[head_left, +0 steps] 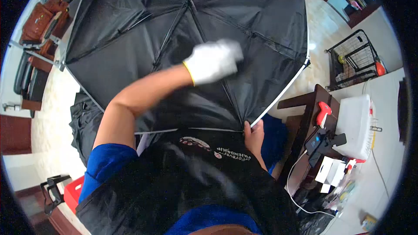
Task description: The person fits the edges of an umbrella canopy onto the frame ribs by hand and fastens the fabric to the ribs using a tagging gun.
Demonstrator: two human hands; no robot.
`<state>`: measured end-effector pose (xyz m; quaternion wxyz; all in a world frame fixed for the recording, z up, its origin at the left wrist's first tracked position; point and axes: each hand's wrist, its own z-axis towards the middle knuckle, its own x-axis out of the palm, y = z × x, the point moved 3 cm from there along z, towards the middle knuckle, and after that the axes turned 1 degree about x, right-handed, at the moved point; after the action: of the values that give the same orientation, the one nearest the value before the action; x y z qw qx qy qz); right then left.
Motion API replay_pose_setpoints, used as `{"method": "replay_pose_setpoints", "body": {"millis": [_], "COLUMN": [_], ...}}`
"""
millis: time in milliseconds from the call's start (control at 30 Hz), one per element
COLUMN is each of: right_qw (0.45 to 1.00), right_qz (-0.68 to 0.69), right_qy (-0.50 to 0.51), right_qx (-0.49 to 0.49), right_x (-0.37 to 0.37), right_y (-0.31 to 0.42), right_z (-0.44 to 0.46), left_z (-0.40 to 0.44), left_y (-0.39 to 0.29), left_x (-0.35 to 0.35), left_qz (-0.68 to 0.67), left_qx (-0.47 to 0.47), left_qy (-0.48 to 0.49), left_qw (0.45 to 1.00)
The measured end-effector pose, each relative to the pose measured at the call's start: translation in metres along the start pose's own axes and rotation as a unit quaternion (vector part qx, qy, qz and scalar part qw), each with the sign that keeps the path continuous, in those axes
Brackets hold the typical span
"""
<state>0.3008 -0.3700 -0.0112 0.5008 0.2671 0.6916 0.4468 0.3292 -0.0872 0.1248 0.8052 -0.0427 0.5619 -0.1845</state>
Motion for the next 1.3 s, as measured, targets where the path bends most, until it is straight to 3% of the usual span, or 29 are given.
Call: {"method": "replay_pose_setpoints", "body": {"millis": [33, 67, 133, 300, 500, 700, 867, 967, 1100, 1300], "right_qw": [0.999, 0.997, 0.995, 0.999, 0.967, 0.92, 0.891, 0.92, 0.995, 0.992], "right_qz": [0.036, 0.073, 0.096, 0.033, 0.246, 0.315, 0.395, 0.358, 0.096, 0.116], "right_qy": [0.001, 0.0, 0.007, 0.019, 0.068, 0.216, 0.168, 0.133, 0.026, -0.043], "right_qx": [-0.007, -0.015, -0.006, -0.008, -0.008, 0.084, 0.149, 0.091, 0.001, 0.005], "right_x": [0.001, 0.002, -0.001, -0.013, -0.017, -0.042, -0.035, -0.027, -0.029, -0.022], "right_y": [-0.004, -0.008, -0.011, -0.032, -0.047, -0.035, -0.04, -0.038, -0.021, -0.031], "right_z": [0.0, -0.001, -0.007, -0.019, -0.024, -0.034, -0.03, -0.024, -0.031, -0.032], "left_z": [-0.024, -0.048, -0.07, -0.065, -0.062, -0.056, -0.056, -0.058, -0.057, -0.055], "left_y": [-0.035, -0.065, -0.105, -0.107, -0.108, -0.11, -0.115, -0.116, -0.114, -0.111], "left_x": [0.03, 0.047, 0.075, 0.107, 0.09, 0.092, 0.093, 0.096, 0.098, 0.1], "left_qz": [0.006, -0.057, -0.047, -0.039, -0.102, -0.065, -0.073, -0.045, -0.027, -0.028], "left_qx": [0.228, 0.153, 0.158, 0.191, 0.179, 0.224, 0.195, 0.166, 0.175, 0.173], "left_qy": [0.091, 0.136, 0.228, 0.147, 0.106, 0.101, 0.055, 0.057, 0.076, 0.09], "left_qw": [0.969, 0.977, 0.96, 0.97, 0.973, 0.967, 0.976, 0.983, 0.981, 0.98]}}
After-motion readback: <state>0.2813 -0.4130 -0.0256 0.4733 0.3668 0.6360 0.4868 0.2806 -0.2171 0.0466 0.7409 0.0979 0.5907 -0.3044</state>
